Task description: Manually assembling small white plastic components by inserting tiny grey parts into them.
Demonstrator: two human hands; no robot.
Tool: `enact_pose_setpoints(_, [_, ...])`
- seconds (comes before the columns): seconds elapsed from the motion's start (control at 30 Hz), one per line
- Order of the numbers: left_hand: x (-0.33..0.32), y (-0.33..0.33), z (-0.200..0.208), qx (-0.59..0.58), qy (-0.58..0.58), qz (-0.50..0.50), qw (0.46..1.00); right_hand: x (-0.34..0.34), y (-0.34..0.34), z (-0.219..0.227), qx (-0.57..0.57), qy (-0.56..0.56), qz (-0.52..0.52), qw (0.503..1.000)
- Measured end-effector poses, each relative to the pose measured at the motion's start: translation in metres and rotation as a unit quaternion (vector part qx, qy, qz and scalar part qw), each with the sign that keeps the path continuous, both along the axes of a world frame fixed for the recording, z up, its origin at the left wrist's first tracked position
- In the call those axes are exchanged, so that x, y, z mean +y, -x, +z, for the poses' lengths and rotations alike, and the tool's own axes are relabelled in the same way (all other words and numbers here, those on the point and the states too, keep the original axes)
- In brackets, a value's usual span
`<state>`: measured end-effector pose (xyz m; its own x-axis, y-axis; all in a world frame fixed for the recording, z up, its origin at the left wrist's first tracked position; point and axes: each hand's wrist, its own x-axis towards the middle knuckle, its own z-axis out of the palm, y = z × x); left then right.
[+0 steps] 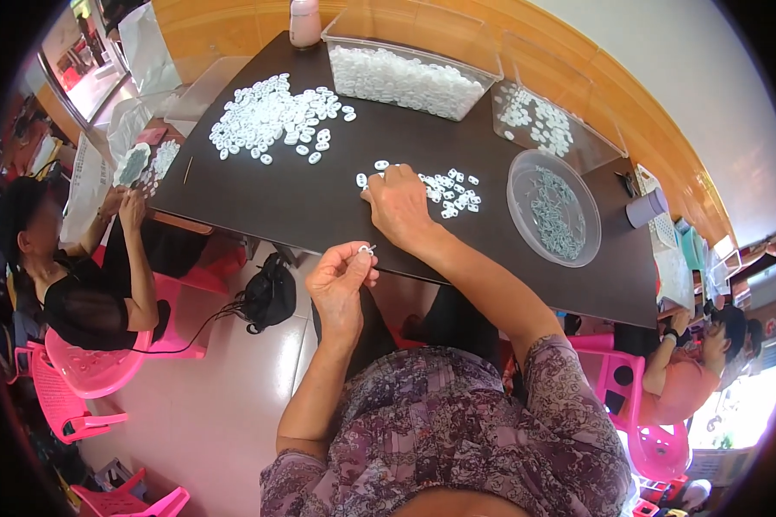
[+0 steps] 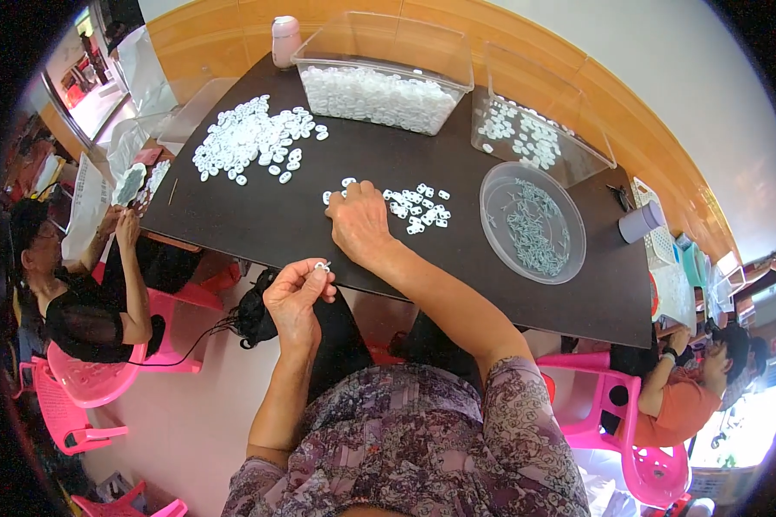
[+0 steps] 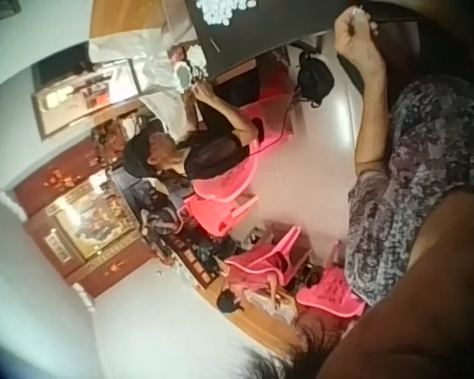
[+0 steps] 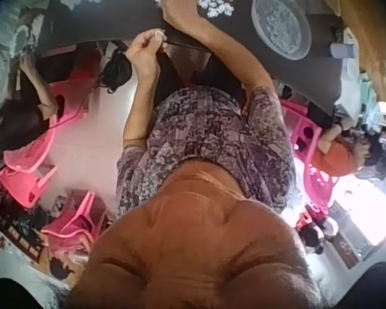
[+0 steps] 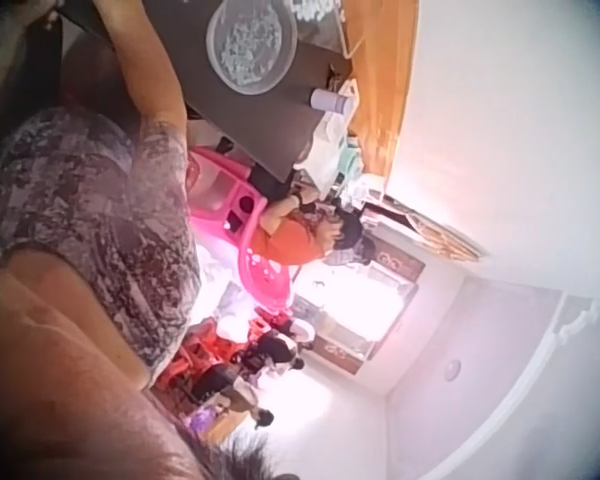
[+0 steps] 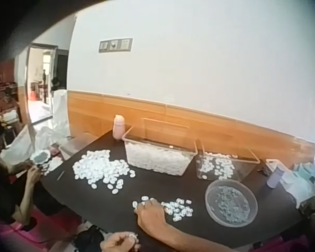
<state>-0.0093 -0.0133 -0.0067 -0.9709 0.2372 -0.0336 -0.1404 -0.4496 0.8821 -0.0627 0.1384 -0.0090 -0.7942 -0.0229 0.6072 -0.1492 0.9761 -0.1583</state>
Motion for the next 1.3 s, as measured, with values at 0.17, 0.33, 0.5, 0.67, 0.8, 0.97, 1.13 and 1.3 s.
enact_pose_setpoints(0.17, [-0.006, 0.000, 0.003, -0.004, -0.006, 0.007, 1.000, -0.005, -0.006, 0.005, -0.006, 0.006, 0.012, 1.000])
enact_pose_setpoints(0.33, [-0.005, 0.001, 0.002, -0.017, -0.003, -0.004, 1.000, 0.007, -0.034, 0.003, 0.009, 0.038, 0.040, 0.998])
enact_pose_setpoints(0.5, [-0.001, 0.001, 0.005, 0.010, -0.006, 0.020, 1.000, 0.001, -0.070, 0.028, -0.082, 0.173, 0.074, 0.979])
enact_pose_setpoints(0.67, [0.011, -0.001, 0.010, 0.030, 0.004, 0.016, 0.999, 0.001, -0.088, 0.041, -0.142, 0.264, 0.124, 0.946])
enact_pose_setpoints(0.8, [0.015, -0.005, 0.012, 0.016, -0.008, 0.000, 1.000, 0.000, -0.097, 0.039, -0.170, 0.404, 0.082, 0.895])
enact_pose_setpoints(0.97, [0.018, -0.009, 0.011, 0.012, -0.010, -0.009, 1.000, 0.004, -0.101, 0.029, -0.123, 0.387, 0.098, 0.909])
enact_pose_setpoints(1.13, [0.020, -0.012, 0.012, 0.027, -0.010, 0.000, 1.000, 0.003, -0.104, 0.029, -0.141, 0.382, 0.078, 0.910])
enact_pose_setpoints(1.3, [0.023, -0.014, 0.008, -0.003, -0.034, -0.011, 0.999, 0.003, -0.106, 0.019, -0.142, 0.436, 0.067, 0.886])
